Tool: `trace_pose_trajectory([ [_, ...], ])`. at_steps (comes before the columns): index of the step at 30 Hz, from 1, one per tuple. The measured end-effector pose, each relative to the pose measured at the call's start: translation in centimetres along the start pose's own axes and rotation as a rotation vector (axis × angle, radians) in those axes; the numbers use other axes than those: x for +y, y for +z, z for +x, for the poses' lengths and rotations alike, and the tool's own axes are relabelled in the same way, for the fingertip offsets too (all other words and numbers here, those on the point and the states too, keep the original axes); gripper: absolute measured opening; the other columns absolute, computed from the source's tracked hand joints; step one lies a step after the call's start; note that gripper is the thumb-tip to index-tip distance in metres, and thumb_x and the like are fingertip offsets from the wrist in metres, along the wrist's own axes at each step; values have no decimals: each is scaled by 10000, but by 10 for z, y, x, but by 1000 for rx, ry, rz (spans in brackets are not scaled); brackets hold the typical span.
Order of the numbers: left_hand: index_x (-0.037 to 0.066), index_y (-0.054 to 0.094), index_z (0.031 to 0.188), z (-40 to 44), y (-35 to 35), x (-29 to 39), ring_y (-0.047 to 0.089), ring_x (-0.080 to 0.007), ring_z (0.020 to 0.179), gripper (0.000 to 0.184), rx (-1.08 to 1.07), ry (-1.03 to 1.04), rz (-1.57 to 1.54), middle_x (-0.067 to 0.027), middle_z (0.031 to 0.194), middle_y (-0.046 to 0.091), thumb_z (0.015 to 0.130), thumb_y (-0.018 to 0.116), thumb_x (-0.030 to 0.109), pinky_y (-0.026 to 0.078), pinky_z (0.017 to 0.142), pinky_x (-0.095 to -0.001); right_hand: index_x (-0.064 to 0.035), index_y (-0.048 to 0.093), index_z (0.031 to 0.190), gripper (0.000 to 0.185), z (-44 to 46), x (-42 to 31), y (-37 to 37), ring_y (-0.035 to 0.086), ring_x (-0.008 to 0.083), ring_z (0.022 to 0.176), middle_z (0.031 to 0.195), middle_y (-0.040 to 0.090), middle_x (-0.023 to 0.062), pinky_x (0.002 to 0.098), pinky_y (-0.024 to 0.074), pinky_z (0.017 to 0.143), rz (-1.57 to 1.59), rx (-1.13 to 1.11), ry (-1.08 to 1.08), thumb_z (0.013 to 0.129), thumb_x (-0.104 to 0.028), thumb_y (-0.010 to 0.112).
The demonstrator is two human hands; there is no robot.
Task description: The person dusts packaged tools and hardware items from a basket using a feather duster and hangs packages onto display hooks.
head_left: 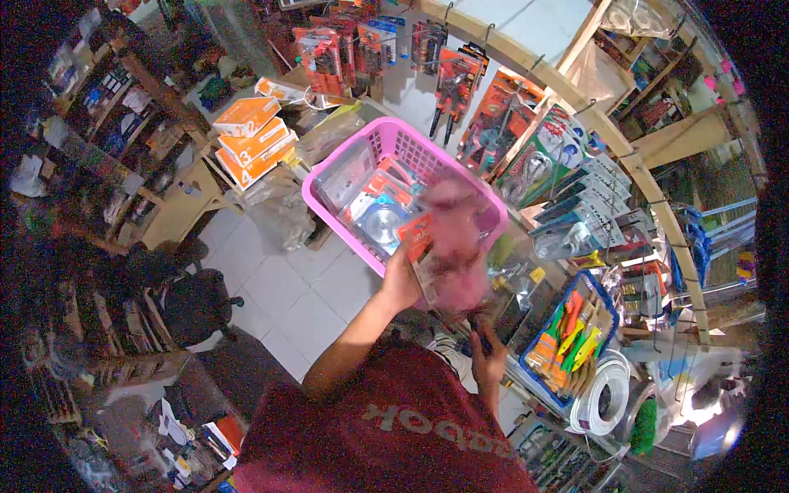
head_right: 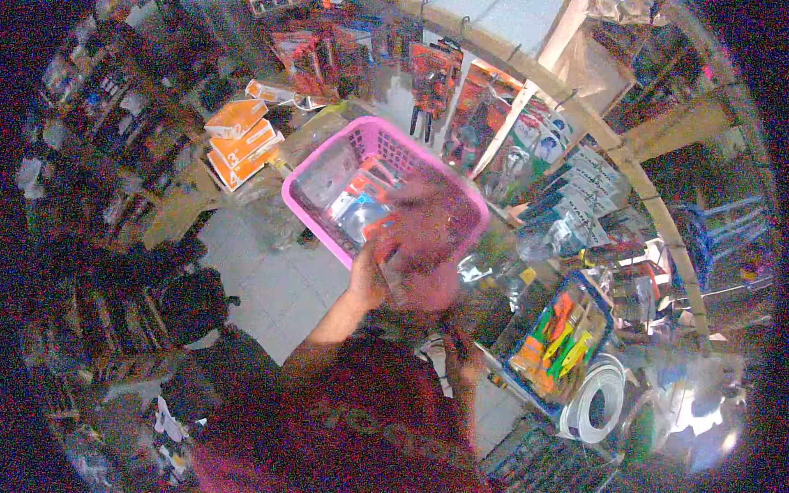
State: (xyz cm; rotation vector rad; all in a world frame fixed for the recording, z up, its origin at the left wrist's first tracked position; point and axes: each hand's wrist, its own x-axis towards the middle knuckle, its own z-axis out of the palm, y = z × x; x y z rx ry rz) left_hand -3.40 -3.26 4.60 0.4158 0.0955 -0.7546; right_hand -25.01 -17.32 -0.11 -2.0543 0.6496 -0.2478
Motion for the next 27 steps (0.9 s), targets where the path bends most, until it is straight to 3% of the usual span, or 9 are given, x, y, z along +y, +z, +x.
trace_pose_trajectory([
  [3,99,360,1335,-1,18,10,467,-250,1164,646,31,221,266,-82,1291,462,902,307,576,380,986,-426,30,569,1131,333,-2,-18,16,582,144,911,1009,648,122,275,448,818,-85,48,-162,838,-120,623],
  [6,97,357,1338,9,-9,18,454,-246,1178,691,-87,59,84,-81,1298,453,893,255,615,370,994,-420,30,573,1123,334,-5,-17,22,575,136,874,966,652,103,258,445,781,27,6,-142,839,-138,624],
  [10,68,363,1328,12,13,23,445,-235,1180,684,-234,168,225,-94,1288,459,914,208,591,351,1005,-409,-18,603,1096,324,-12,-18,35,562,151,797,901,645,89,267,445,712,129,115,128,814,-171,649],
  [11,45,375,1314,17,-2,16,459,-244,1164,623,7,77,83,-99,1284,463,934,254,524,353,1002,-400,-22,607,1091,325,-14,-8,31,555,150,801,908,644,76,284,444,712,-138,97,-157,794,-142,664],
  [14,48,383,1313,44,-16,18,484,-263,1139,620,-324,-12,-48,-102,1279,471,884,328,493,369,987,-419,-5,605,1084,327,-19,-1,21,559,164,815,914,644,74,294,444,718,-142,-34,-142,779,-106,667],
  [18,52,364,1337,17,4,38,493,-298,1137,698,-273,112,252,-126,1307,454,807,335,506,367,986,-451,-44,628,1076,346,-15,-21,25,608,211,886,925,663,94,317,434,855,212,135,222,752,-149,684],
  [22,53,363,1343,19,17,43,496,-316,1136,718,-12,185,-15,-144,1310,454,792,308,511,367,989,-458,-17,604,979,262,-5,-19,31,582,151,823,910,619,41,285,452,793,105,208,-22,730,-44,679],
  [26,60,416,1298,21,5,58,527,-302,1087,711,-106,45,-115,-153,1219,514,830,250,569,427,924,-452,-65,422,1140,458,5,-30,46,562,142,710,820,567,46,278,480,551,571,80,182,744,14,638],
  [27,61,430,1282,21,3,62,542,-304,1049,698,-158,51,-109,-140,1199,529,835,255,568,430,913,-447,-83,305,1158,493,12,-25,45,563,149,568,724,550,58,235,439,444,361,-46,86,784,30,606],
])
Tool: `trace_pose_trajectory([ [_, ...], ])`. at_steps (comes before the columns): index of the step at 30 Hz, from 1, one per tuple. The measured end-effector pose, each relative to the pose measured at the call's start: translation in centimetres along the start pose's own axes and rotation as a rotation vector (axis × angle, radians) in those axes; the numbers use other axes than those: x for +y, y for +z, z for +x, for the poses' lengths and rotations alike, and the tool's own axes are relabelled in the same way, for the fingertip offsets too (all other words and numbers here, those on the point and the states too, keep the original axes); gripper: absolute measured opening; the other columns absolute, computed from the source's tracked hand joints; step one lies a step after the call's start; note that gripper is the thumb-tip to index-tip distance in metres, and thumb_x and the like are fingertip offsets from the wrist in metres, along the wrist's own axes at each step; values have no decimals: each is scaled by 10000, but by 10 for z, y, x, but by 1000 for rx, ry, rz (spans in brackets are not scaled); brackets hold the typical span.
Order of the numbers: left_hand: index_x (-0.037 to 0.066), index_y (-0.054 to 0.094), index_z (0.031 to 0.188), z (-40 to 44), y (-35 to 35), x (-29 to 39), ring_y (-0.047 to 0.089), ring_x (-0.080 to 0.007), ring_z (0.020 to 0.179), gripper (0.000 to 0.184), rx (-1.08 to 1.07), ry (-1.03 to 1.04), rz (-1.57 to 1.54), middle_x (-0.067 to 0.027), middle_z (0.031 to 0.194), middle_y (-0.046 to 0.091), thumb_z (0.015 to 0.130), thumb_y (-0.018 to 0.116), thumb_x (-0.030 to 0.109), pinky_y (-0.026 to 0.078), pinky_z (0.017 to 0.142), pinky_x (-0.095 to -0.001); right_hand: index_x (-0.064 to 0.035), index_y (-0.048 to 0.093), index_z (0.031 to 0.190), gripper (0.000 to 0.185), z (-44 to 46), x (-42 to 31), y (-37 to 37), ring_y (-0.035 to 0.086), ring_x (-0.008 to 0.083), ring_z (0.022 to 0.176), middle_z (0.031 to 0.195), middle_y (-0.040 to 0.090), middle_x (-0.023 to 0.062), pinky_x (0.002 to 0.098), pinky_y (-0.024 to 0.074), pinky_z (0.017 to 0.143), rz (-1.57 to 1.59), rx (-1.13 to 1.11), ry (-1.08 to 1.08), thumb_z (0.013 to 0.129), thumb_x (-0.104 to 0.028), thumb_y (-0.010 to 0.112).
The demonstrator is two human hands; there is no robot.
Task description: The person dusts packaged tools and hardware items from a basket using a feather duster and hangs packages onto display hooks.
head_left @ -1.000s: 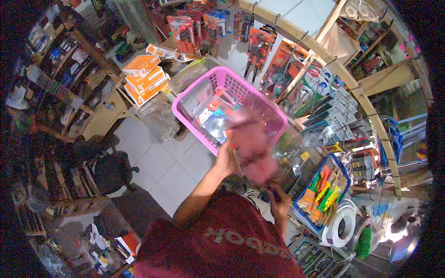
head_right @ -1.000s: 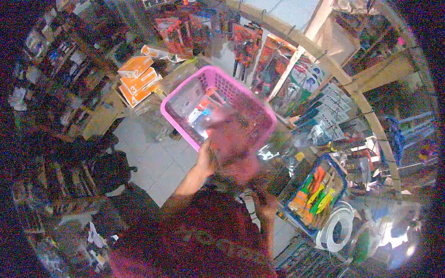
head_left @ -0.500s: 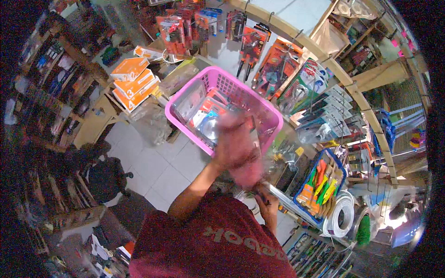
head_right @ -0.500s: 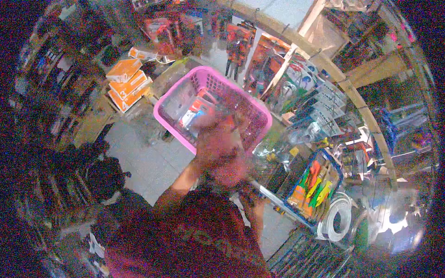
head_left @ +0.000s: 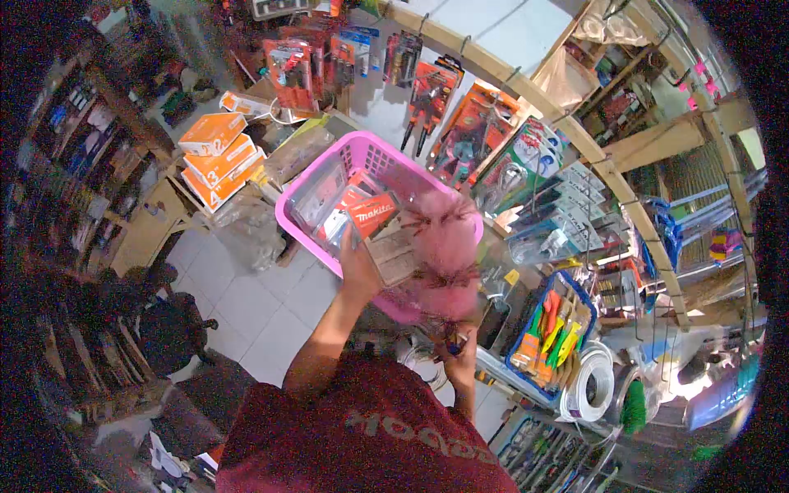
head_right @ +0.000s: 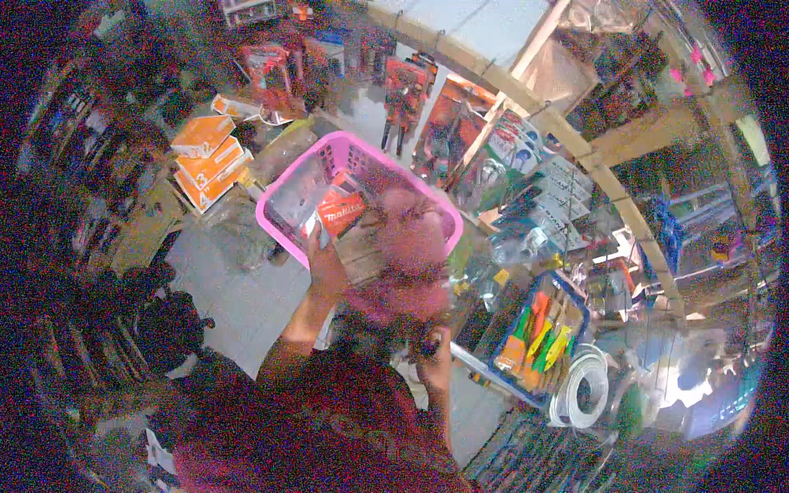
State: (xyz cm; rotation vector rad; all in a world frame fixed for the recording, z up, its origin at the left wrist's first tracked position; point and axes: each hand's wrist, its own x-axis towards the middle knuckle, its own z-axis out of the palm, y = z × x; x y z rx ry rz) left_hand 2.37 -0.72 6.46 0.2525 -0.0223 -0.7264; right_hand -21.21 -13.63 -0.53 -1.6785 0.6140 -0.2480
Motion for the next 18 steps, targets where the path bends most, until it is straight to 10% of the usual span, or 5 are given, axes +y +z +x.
trace_pose_trajectory([
  [5,69,401,1316,0,-50,16,556,-323,1024,753,-220,55,-94,-173,1224,517,834,253,628,458,858,-467,-52,400,1120,405,6,-18,0,539,116,560,689,563,45,234,402,464,96,-29,81,792,-20,635],
  [9,66,425,1293,-43,24,25,576,-322,979,776,71,83,92,-165,1204,533,822,288,667,468,835,-464,-24,582,881,155,19,-5,-22,554,129,656,758,603,44,281,444,562,10,-29,-60,764,-60,676],
  [15,38,403,1305,-79,11,31,547,-301,1061,762,261,146,120,-170,1222,525,854,306,644,418,918,-473,-11,593,868,154,56,10,-50,584,154,741,782,616,39,316,483,661,-76,-454,3,750,-58,681],
  [18,56,450,1273,-104,4,28,631,-226,866,616,36,143,231,-165,1125,589,908,330,537,525,727,-309,-35,602,866,183,72,-40,-46,588,169,755,805,616,66,305,483,665,-392,-746,-235,718,-96,691],
])
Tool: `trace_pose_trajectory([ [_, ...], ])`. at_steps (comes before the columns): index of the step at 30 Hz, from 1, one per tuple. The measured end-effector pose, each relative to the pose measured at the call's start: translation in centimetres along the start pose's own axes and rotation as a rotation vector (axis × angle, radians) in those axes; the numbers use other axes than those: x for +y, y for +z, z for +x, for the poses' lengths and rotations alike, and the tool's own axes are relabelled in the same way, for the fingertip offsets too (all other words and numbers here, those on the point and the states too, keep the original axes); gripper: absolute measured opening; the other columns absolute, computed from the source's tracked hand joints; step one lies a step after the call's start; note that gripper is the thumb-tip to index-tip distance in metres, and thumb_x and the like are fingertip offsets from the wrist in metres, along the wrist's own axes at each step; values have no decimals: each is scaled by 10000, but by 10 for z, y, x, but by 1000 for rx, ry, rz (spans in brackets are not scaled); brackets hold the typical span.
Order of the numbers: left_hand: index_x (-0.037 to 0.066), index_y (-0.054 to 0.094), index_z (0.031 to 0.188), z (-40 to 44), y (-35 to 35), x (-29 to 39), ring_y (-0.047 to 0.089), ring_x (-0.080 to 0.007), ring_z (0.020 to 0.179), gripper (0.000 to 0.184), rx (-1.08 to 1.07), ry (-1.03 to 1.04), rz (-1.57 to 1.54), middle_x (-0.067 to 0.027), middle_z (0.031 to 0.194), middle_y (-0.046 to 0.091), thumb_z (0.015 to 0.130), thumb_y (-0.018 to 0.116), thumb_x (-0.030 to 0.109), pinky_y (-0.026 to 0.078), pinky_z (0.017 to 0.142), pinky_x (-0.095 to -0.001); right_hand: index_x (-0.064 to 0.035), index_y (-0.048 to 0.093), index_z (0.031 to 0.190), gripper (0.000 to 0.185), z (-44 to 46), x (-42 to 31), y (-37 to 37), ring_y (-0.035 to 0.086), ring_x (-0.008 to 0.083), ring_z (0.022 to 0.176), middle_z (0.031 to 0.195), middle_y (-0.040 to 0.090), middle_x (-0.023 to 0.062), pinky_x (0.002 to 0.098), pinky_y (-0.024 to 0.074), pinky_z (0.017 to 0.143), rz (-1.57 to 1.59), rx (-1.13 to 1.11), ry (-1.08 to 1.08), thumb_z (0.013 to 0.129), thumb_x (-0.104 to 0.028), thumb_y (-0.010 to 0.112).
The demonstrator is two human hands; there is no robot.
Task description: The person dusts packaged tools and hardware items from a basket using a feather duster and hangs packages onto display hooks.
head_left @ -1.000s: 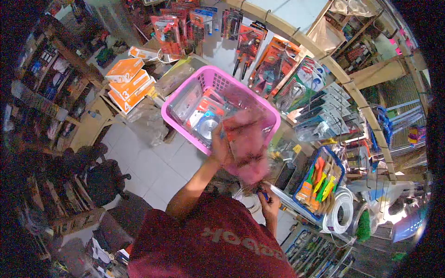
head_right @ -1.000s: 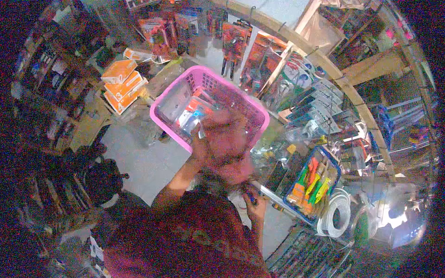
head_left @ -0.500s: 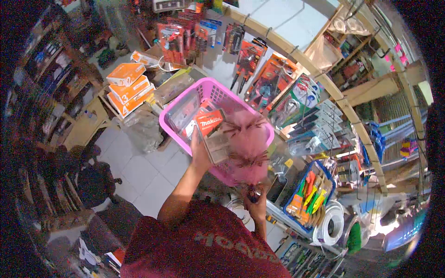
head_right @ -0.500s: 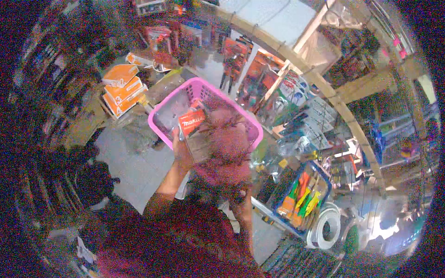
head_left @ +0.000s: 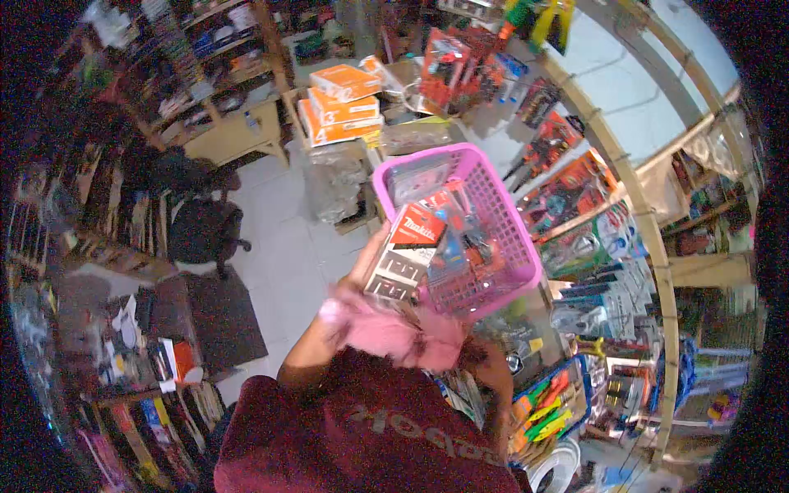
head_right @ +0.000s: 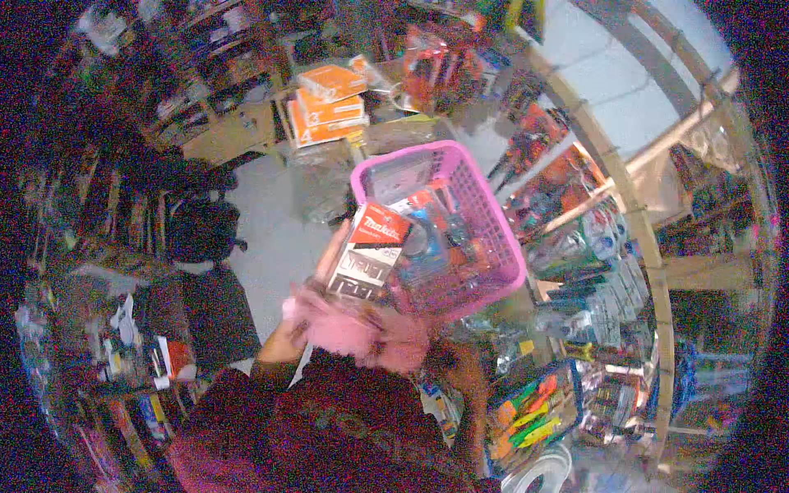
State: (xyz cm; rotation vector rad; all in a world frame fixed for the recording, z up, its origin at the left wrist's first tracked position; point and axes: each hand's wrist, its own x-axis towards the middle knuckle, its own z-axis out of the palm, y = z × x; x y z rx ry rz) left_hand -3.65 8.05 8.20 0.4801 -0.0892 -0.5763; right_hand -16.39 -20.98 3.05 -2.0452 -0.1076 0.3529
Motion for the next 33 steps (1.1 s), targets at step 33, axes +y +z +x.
trace_pose_trajectory([
  [33,90,367,1339,1,-25,-10,567,-174,948,592,127,-55,473,-82,1202,513,886,462,459,502,725,-302,1,577,650,118,11,-5,-46,543,381,571,603,568,199,450,425,537,-661,219,-216,635,-100,635],
])
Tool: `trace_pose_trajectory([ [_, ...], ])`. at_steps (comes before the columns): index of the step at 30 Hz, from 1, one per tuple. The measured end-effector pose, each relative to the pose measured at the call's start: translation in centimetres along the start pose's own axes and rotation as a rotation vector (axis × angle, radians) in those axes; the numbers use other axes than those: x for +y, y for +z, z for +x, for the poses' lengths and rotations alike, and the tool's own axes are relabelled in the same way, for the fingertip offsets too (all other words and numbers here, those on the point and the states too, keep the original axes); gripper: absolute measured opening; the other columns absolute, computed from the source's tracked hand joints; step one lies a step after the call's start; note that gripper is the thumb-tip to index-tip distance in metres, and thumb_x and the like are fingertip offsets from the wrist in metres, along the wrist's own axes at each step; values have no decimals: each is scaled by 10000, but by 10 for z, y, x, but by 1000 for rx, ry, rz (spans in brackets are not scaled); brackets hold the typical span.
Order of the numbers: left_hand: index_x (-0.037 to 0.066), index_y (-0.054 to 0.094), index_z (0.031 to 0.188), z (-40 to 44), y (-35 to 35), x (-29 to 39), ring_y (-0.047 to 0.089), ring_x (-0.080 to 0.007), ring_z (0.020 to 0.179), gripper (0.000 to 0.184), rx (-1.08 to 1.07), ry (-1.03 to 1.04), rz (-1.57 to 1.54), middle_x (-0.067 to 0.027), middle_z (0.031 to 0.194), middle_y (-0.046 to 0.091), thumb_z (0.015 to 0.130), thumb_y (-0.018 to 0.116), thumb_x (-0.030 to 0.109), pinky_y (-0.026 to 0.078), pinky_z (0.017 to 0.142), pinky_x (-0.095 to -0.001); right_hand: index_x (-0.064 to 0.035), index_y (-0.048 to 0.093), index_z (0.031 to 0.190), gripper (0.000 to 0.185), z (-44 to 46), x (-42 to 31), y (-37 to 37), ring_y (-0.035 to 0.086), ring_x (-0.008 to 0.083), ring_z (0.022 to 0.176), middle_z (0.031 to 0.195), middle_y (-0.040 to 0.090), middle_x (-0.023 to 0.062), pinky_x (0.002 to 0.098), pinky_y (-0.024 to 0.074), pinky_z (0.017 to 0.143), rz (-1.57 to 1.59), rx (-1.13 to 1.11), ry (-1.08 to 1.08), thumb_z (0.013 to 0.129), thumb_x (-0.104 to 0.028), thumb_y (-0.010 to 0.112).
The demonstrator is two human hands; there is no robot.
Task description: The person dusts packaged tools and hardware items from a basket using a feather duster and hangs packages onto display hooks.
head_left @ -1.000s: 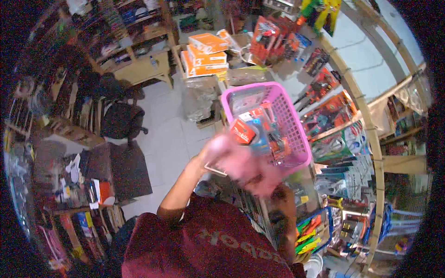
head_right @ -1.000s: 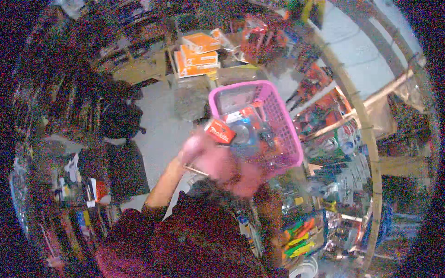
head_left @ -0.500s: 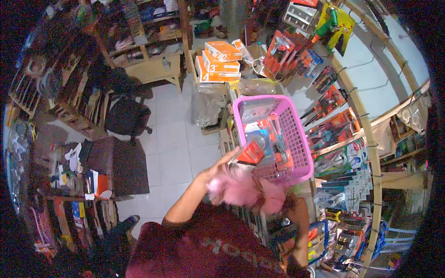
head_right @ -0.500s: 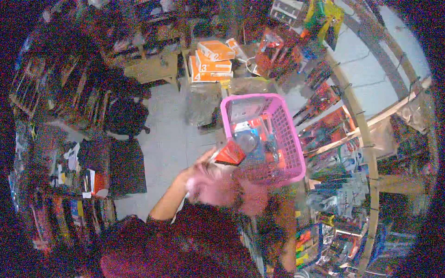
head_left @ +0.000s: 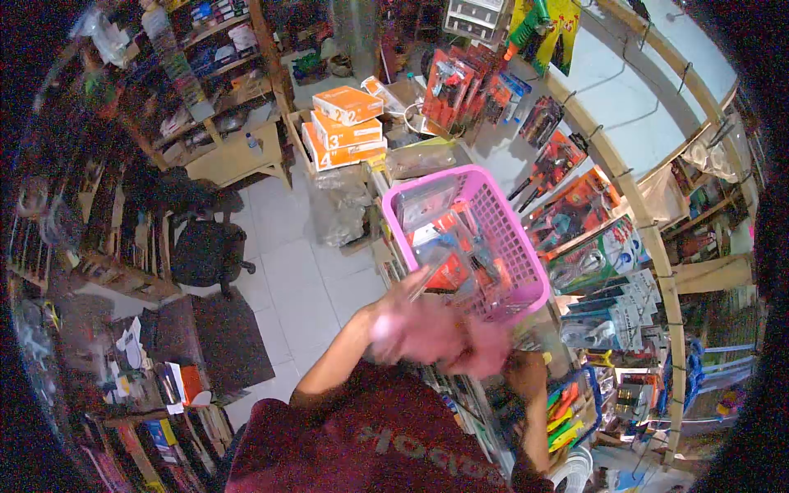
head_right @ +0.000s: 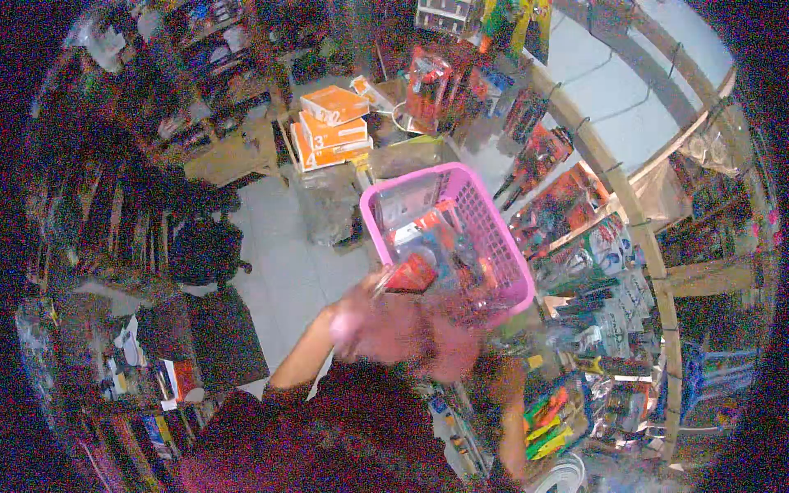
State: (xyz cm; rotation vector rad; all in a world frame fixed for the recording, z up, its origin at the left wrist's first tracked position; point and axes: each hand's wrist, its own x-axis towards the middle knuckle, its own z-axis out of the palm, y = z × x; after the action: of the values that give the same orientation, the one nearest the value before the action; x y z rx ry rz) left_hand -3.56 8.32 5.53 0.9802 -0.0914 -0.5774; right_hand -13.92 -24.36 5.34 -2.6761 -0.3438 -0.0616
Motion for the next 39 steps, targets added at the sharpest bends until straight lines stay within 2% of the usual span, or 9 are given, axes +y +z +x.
trace_pose_trajectory([
  [4,68,318,1372,-8,4,55,502,-204,1106,619,-94,-274,-151,-81,1293,451,874,525,372,460,902,-339,11,558,636,91,20,-8,15,519,374,551,588,557,187,434,419,526,415,280,279,611,-53,617],
  [7,101,325,1373,1,-42,15,540,-209,1011,627,-13,9,363,-83,1282,467,858,518,403,480,816,-358,11,560,655,78,32,-2,41,519,346,542,584,551,171,419,424,530,883,327,508,611,-40,600],
  [9,142,299,1388,-11,-29,45,536,-205,1018,629,-33,-112,83,-78,1293,460,862,495,427,485,814,-370,12,568,684,100,48,-39,6,530,321,545,588,551,159,408,430,536,14,-97,171,605,-41,599],
  [21,65,496,1217,17,-132,27,572,-186,964,425,-208,-232,-413,-65,1146,567,923,441,367,471,857,-333,19,568,766,170,103,-30,53,529,406,732,643,541,178,432,442,696,175,12,433,613,-50,596],
  [25,68,501,1206,14,-83,96,569,-170,935,482,23,-226,-273,-61,1076,584,925,391,445,481,794,-323,25,572,767,176,126,-107,14,509,429,730,697,559,211,447,434,733,-67,-222,183,604,-42,569],
  [30,67,503,1206,28,-114,63,562,-117,832,539,-131,-289,-275,-8,981,584,906,395,503,498,652,-284,-19,596,687,147,114,-59,43,562,404,675,667,577,194,470,448,637,7,110,81,579,-115,569],
  [35,82,479,1243,-13,-35,117,539,-161,996,511,200,-249,-139,-50,1133,560,930,354,465,462,833,-324,18,574,663,152,113,-90,19,548,401,692,617,541,202,458,446,675,69,-167,369,575,-105,584],
  [37,78,474,1242,6,-45,103,523,-179,1049,501,207,-412,-113,-68,1181,542,942,322,450,445,874,-336,6,583,680,155,71,-28,74,543,401,671,615,538,200,448,452,651,-132,168,115,568,-102,585],
  [39,73,466,1250,21,-54,85,518,-189,1074,506,158,-440,-130,-85,1216,529,945,313,446,433,906,-339,-11,601,731,191,63,-25,66,538,397,704,694,558,217,436,454,663,-97,-94,144,562,-99,587],
])
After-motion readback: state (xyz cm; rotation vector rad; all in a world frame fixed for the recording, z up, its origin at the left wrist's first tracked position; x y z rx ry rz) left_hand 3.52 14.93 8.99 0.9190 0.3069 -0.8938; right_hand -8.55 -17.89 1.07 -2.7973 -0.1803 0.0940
